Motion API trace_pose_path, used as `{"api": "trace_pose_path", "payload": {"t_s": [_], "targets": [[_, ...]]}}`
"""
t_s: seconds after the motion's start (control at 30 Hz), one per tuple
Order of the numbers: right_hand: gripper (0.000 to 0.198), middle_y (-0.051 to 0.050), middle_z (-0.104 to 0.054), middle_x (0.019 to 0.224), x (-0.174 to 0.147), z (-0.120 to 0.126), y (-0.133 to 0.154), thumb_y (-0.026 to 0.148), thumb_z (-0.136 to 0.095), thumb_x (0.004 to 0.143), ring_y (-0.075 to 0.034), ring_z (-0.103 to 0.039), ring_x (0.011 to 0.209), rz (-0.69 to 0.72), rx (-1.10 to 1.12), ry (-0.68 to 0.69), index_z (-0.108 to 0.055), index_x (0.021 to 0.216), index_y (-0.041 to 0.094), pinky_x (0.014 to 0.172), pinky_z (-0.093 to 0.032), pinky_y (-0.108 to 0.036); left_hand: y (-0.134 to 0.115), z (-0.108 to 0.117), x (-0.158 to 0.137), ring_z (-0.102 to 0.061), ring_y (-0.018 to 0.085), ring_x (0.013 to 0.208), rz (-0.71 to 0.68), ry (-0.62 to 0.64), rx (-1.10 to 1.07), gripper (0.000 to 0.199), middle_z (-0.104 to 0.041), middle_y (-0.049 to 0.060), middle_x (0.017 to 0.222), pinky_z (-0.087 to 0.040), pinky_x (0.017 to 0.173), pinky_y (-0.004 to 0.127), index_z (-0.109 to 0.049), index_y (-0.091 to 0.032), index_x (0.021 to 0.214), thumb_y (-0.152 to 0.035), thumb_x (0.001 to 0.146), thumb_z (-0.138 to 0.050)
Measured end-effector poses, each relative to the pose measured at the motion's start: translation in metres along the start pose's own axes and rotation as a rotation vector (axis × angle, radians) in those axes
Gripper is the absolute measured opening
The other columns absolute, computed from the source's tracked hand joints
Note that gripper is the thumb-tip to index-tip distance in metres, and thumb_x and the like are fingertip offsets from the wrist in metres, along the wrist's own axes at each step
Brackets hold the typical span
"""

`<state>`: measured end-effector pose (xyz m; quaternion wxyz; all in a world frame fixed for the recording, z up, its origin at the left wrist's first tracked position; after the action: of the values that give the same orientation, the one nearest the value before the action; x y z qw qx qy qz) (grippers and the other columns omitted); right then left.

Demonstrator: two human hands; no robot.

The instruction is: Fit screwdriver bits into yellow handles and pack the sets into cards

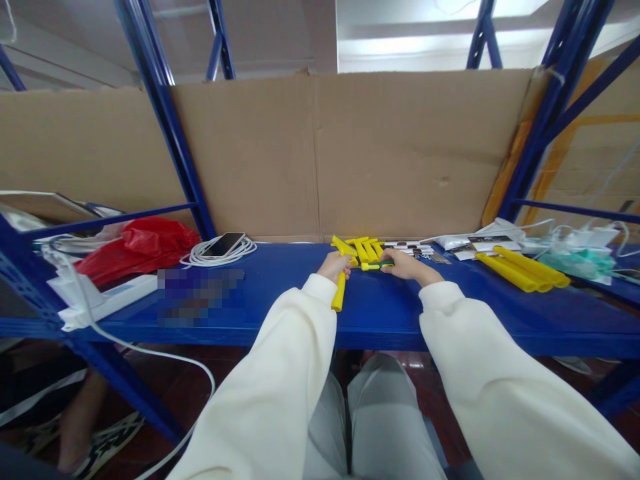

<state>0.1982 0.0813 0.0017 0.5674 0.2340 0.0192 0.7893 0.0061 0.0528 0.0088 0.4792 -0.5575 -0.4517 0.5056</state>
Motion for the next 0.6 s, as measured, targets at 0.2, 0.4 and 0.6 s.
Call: {"api": "trace_pose_path", "payload": {"t_s": [0.2, 0.4, 0.6], "targets": [[0.015, -0.006, -0.072, 0.095, -0.003, 0.006, -0.009, 0.015, -0.065, 0.077, -0.02, -0.067, 0.089, -0.11, 0.081, 0.019, -0.068, 0.091, 0.019, 0.083, -0.052, -0.031, 0.002, 0.0, 0.002, -0.032, 0.003, 0.03, 0.018, -0.005, 0.008, 0.01, -0.04, -0.01, 0.046, -0.026, 0.037, 0.016, -0.053, -0.015, 0.082, -0.006, 0.083, -0.058], [0.007, -0.005, -0.071, 0.081, -0.006, 0.01, -0.003, 0.02, -0.066, 0.079, -0.018, -0.067, 0.072, -0.153, 0.253, 0.037, -0.068, 0.086, 0.016, 0.07, -0.054, -0.029, 0.002, 0.001, 0.0, -0.033, 0.004, 0.03, 0.01, -0.021, 0.014, 0.012, -0.04, -0.009, 0.046, -0.026, 0.036, 0.017, -0.052, -0.015, 0.08, -0.004, 0.086, -0.051], [0.027, -0.001, -0.063, 0.061, -0.009, 0.02, 0.0, 0.035, -0.073, 0.078, -0.013, -0.06, 0.052, -0.246, 0.561, -0.182, -0.065, 0.095, 0.015, 0.054, -0.051, -0.026, 0.0, 0.002, -0.001, -0.033, 0.005, 0.031, 0.006, -0.027, 0.023, 0.013, -0.04, -0.008, 0.047, -0.026, 0.037, 0.018, -0.052, -0.015, 0.079, -0.002, 0.085, -0.051]]}}
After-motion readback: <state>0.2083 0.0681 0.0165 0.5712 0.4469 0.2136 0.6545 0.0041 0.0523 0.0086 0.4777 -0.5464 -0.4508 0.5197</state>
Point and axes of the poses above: each hand's wrist, its own x-axis towards the middle knuckle, its own z-axis out of the back of the hand, y = z × x, the point moved 5 cm from there along x, towards the middle knuckle
